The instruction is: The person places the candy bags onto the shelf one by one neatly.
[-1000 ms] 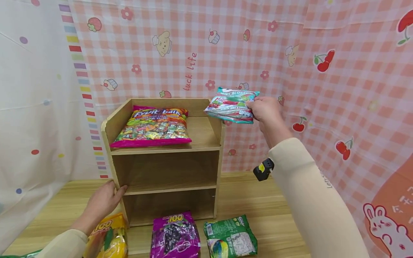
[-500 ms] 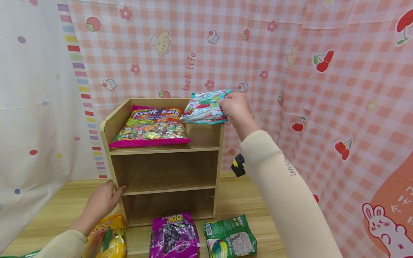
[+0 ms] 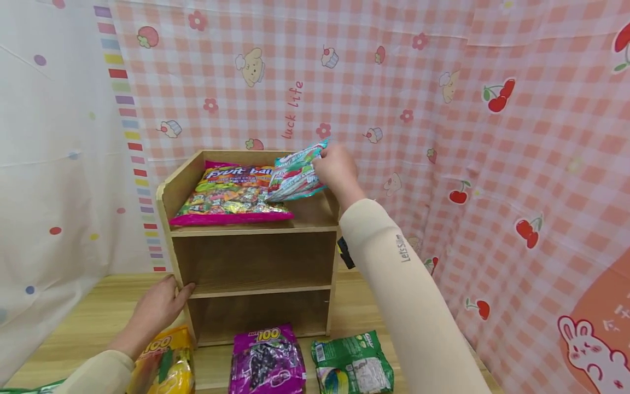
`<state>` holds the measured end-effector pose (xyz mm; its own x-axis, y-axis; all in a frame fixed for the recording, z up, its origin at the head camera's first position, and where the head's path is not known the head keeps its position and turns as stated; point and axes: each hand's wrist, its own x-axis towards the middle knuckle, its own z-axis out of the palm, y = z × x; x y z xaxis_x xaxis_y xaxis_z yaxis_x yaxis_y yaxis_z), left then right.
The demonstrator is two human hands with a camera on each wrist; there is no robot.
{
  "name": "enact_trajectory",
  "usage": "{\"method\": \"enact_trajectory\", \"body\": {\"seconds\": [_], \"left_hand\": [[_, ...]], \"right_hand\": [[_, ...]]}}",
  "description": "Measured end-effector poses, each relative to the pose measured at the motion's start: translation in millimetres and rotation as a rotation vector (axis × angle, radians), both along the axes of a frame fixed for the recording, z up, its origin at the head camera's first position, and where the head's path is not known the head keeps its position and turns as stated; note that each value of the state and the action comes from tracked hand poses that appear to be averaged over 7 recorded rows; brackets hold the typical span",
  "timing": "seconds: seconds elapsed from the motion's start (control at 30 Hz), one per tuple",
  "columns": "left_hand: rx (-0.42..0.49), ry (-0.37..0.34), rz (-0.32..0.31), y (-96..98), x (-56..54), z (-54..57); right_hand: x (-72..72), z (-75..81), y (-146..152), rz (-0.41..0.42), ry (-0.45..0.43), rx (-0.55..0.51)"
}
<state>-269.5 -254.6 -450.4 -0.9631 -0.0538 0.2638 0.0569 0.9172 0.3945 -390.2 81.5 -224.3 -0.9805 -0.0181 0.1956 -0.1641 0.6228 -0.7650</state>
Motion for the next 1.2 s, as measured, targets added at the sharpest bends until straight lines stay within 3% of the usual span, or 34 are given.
{"method": "enact_trajectory", "body": {"seconds": [0.1,0.27,0.5,0.63,0.9,1.03,1.2], "left_hand": [[0.005,-0.002,0.001,-0.5,0.2,-0.5],[0.007,-0.003,0.004,-0.4,0.2,0.2],[0.007,0.002,0.004,0.1,0.2,-0.1],[0.007,-0.005,0.007,0.1,-0.1,-0.1],[0.009,-0.005,0.003,-0.1,0.6,-0.1],[0.007,0.009,0.002,-0.3,0.4,-0.6],[0.003,0.018,0.002,-0.5,0.5,-1.1]], "right_hand": [[-1.6,-3.8,2.0,0.056,0.029,0.099],[-1.9,-9.2,8.7,0.109,0.1,0.175],[15.1,-10.1,-2.9,0.247,0.114,0.48],[25.1,-20.0,-13.3,0.313,0.108,0.629],[31.0,-51.7,-20.9,0.289,0.256,0.791],[29.9,-57.4,-22.0,0.258,0.304,0.809],[28.5,-63.2,-20.5,0.287,0.332,0.877]]}}
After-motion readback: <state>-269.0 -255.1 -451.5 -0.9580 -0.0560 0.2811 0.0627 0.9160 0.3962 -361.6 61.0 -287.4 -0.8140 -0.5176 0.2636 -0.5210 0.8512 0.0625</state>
